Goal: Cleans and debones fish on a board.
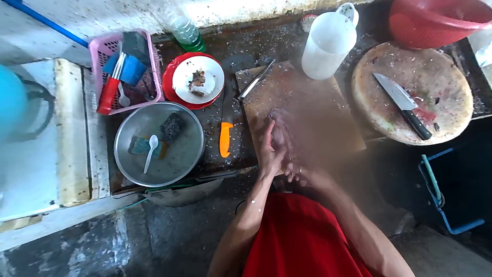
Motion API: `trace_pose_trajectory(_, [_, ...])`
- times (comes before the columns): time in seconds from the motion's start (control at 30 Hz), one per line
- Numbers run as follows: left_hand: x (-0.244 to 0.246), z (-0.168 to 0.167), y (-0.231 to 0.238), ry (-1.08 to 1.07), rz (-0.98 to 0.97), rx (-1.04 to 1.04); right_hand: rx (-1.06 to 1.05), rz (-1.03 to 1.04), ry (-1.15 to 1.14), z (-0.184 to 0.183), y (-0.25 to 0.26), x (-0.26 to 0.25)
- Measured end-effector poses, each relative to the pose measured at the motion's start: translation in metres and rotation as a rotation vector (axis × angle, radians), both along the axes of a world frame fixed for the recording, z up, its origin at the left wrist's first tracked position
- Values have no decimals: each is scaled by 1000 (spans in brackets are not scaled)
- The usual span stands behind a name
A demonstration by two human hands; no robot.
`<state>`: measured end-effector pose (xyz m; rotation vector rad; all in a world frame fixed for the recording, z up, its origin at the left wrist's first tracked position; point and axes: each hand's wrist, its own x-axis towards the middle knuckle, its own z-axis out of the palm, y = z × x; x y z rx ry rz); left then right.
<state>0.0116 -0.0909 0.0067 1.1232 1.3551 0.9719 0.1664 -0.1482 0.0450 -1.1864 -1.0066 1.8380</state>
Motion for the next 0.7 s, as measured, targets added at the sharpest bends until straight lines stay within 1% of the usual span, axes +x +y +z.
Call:
trace_pose_trajectory(0.07, [-3, -1, 2, 42, -36, -12, 49, -16, 21, 1, 9, 4])
trace_pose_trajectory(0.13, [-5, -3, 2, 66, -47, -38, 136, -93, 138, 8, 12, 10])
trace_pose_trajectory(0.17, [-6, -4, 2, 51, -32, -51, 175, -136, 204, 13, 14, 12])
trace_pose_trajectory(0.2, [-7, -6, 2, 10, -12, -64, 208, -168, 214, 18, 14, 13])
trace_pose_trajectory(0.27, [-7, -10, 6, -115, 56, -114, 228, -162, 52, 26, 13, 15])
trace_pose_trajectory(0.33, [-7, -13, 14, -191, 136, -165, 168, -72, -128, 24, 9, 11])
trace_pose_trajectory(0.43, [-7, -12, 23, -149, 160, -147, 117, 79, -291, 11, 0, 1])
trace_pose_trajectory(0.53, [-9, -5, 19, -118, 90, -92, 106, 122, -353, 3, -4, -6])
trace_pose_trajectory(0.7, [-10, 1, 15, -45, 16, -24, 84, 66, -367, -3, 6, -9])
